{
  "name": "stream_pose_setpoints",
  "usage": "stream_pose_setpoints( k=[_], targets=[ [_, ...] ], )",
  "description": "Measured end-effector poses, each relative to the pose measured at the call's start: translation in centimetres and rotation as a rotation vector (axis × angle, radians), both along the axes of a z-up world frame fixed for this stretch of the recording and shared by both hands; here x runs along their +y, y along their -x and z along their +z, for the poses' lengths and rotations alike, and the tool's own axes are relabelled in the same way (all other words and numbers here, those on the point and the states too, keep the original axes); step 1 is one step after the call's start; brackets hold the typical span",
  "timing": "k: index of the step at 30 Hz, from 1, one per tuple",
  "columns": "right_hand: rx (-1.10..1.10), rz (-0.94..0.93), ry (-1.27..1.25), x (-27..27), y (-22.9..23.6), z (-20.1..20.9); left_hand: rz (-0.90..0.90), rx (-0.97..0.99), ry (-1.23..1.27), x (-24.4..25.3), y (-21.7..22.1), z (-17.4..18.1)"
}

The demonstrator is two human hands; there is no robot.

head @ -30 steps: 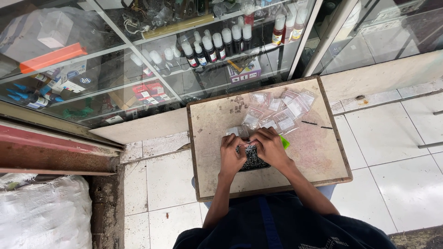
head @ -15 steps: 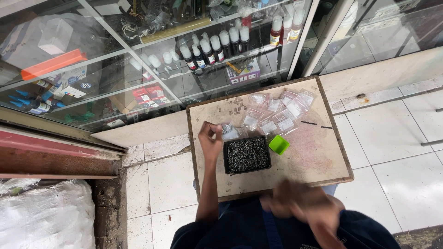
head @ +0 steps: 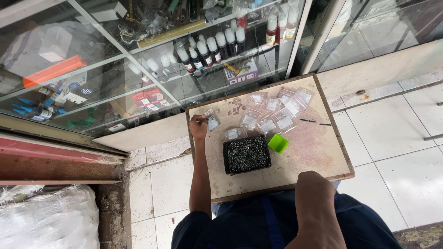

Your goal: Sorting small electronic components from a tray into individual plastic bags at a service counter.

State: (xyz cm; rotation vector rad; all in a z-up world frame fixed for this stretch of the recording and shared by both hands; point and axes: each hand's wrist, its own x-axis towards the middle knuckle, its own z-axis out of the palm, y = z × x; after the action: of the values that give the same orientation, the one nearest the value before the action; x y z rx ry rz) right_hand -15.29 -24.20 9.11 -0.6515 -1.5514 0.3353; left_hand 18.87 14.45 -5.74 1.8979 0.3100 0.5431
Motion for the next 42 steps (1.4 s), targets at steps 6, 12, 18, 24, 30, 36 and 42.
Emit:
stream_pose_setpoints(
  k=[6, 12, 18, 24, 30, 36, 42],
  targets=[
    [0.089, -0.261, 0.122, -0.1, -3.9, 4.3, 0.066, 0.069, -0.039, 0.7, -1.1, -1.6],
    [0.167, -0.511, 0.253, 1.2, -10.6, 11.3, 0.054, 0.059, -0.137, 1.4, 0.0, -1.3],
    [0.31, -0.808, 0.391, 2.6, -15.0, 10.2, 0.054, 0.06, -0.225, 1.1, 2.2, -0.7],
    [0.232, -1.061, 0.642, 4.8, -17.9, -2.6, 0.069, -0.03, -0.383, -2.9, 9.4, 2.8],
    [-0.375, -1.28, 1.044, 6.1, -18.3, -9.6, -0.293, -0.085, -0.481, -9.6, 16.5, 3.6],
    [-0.56, -1.341, 1.145, 6.5, -18.6, -12.8, -0.599, 0.28, -0.628, -12.2, 20.1, 5.1],
    [-0.481, -1.342, 1.107, 6.1, -18.5, -9.6, -0.586, 0.349, -0.534, -12.5, 18.6, 3.6]
  ],
)
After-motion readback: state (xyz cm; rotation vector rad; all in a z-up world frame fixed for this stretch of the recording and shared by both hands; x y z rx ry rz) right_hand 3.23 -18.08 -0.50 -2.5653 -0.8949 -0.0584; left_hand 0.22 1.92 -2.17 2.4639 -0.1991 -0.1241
